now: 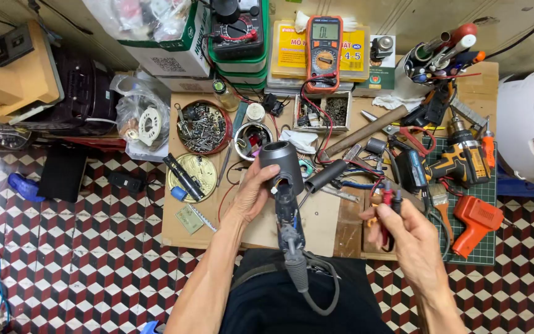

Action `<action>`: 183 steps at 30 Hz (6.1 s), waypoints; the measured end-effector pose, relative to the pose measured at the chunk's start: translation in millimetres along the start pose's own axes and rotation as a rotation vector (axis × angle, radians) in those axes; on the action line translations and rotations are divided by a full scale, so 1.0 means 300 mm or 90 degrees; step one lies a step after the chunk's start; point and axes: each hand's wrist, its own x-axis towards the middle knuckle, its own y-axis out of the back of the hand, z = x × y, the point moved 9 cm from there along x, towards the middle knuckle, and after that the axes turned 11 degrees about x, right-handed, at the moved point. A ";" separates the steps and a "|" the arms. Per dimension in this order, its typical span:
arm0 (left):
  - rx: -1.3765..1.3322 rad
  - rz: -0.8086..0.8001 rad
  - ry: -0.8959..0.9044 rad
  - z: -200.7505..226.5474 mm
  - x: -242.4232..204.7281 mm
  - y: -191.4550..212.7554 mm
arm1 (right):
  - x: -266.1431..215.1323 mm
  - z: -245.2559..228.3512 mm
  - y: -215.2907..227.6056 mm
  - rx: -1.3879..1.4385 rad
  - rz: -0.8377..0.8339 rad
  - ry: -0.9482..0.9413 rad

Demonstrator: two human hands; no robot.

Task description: Repairing and testing internal components of a handheld hairdryer using a multimeter and various hand tools.

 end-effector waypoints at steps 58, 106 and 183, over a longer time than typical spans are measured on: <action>0.016 0.143 0.347 -0.601 -0.215 0.229 | 0.112 0.213 -0.299 -0.166 -0.052 -0.061; -0.075 0.167 0.280 -0.566 -0.212 0.149 | 0.102 0.269 -0.421 -0.109 -0.206 -0.214; 0.731 0.279 -0.185 -0.013 -0.307 0.103 | 0.191 0.102 -0.198 -0.111 -0.077 0.012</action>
